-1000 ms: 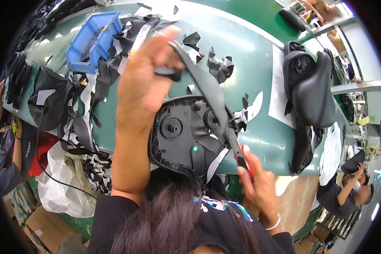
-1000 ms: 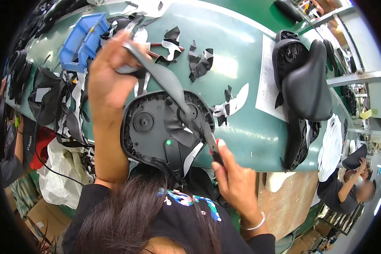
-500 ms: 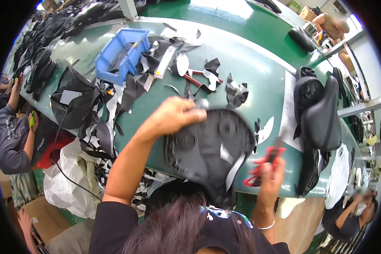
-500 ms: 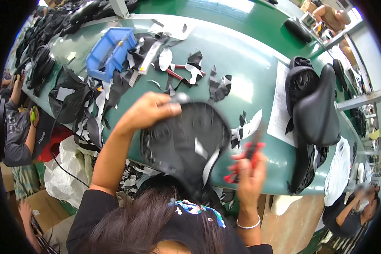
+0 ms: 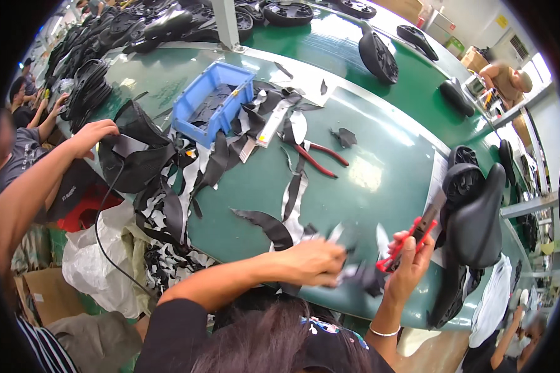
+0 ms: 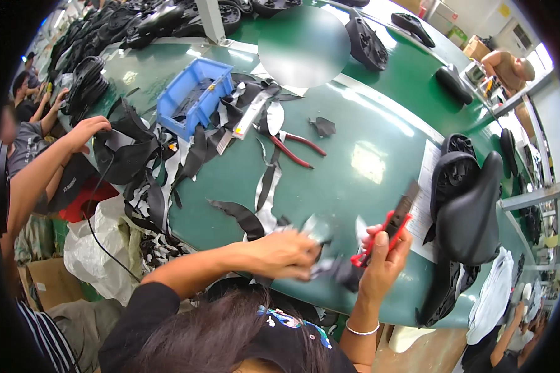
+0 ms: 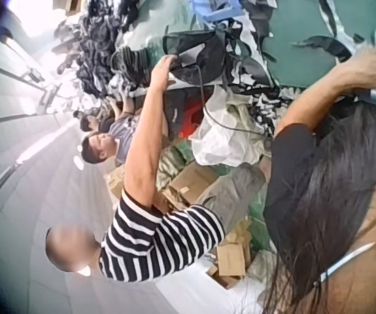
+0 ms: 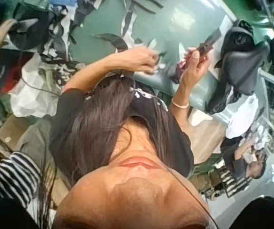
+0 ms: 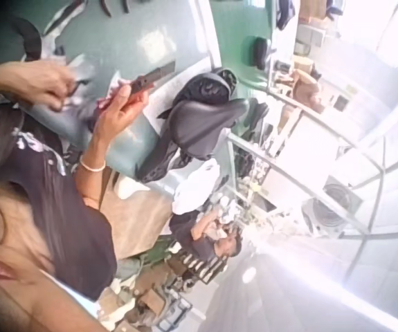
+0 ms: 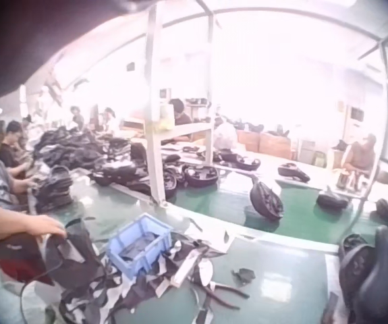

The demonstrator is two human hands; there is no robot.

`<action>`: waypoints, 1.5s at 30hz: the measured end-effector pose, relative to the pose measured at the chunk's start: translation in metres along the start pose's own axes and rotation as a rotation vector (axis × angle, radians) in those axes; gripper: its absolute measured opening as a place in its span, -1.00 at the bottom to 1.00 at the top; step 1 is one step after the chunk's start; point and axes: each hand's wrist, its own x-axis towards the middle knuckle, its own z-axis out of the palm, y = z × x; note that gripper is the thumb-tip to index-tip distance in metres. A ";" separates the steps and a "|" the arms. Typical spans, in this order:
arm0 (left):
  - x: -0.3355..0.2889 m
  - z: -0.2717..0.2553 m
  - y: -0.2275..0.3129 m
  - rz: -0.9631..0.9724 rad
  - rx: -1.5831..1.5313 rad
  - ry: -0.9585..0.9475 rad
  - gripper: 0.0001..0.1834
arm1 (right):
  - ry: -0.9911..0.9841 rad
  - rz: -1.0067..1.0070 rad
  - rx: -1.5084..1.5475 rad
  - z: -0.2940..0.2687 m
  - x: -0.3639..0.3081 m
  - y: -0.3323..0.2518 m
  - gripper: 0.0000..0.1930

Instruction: The person uses red-handled shears to trim excess black fabric from the underside of bicycle seats on a green assembly line. They repeatedly pick up seats, cut the loose material, and place the finished items on the table. The person also uses pliers to pull out stubborn fabric pieces.

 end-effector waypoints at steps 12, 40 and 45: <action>-0.057 -0.027 0.011 -0.325 -1.141 0.877 -0.63 | -0.479 -0.704 -0.659 0.150 0.072 0.052 -0.72; -0.076 -0.035 0.028 -0.477 -0.909 0.589 -0.56 | -0.723 -0.478 -0.563 0.038 -0.015 -0.012 -0.75; -0.077 -0.036 0.030 -0.475 -0.901 0.572 -0.58 | -0.731 -0.493 -0.586 0.037 -0.016 -0.015 -0.78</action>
